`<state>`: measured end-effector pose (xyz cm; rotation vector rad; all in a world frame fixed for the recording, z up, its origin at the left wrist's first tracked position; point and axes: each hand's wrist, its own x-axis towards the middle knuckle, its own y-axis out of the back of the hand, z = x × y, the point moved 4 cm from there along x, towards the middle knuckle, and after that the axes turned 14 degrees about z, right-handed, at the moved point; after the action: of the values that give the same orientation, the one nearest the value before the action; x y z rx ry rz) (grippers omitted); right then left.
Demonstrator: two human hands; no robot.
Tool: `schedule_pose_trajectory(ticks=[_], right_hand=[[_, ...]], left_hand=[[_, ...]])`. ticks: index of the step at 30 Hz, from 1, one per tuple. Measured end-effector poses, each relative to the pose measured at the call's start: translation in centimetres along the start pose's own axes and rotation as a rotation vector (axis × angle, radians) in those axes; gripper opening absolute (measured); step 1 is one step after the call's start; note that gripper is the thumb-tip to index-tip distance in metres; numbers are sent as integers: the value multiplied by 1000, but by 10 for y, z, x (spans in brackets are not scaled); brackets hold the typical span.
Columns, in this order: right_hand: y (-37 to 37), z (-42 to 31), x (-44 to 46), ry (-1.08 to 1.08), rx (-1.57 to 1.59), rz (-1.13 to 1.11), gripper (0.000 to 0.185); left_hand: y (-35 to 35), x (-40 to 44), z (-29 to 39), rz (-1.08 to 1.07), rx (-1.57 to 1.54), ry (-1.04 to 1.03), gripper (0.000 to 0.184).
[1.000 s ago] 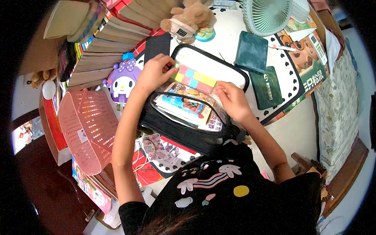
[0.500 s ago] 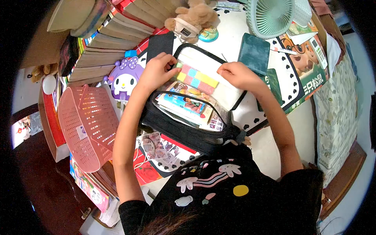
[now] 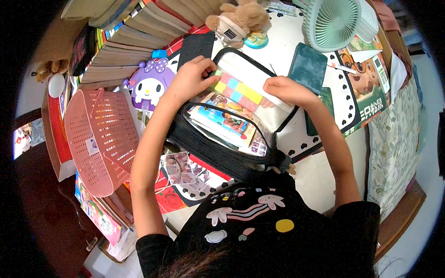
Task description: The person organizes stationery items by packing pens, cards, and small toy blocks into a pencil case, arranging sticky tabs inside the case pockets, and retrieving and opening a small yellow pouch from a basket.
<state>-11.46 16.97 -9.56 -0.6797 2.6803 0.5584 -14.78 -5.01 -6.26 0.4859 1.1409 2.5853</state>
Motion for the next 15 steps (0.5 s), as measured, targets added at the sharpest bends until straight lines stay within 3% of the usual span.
schedule_pose_trajectory(ticks=[5, 9, 15], right_hand=[[12, -17, 3, 43, -316, 127, 31], [7, -24, 21, 235, -124, 352, 27], [-10, -28, 39, 284, -134, 317, 22]], left_hand=[[0, 0, -3, -9, -8, 21, 22], [-1, -1, -6, -7, -19, 14, 20], [-1, -2, -8, 36, -74, 24, 14]])
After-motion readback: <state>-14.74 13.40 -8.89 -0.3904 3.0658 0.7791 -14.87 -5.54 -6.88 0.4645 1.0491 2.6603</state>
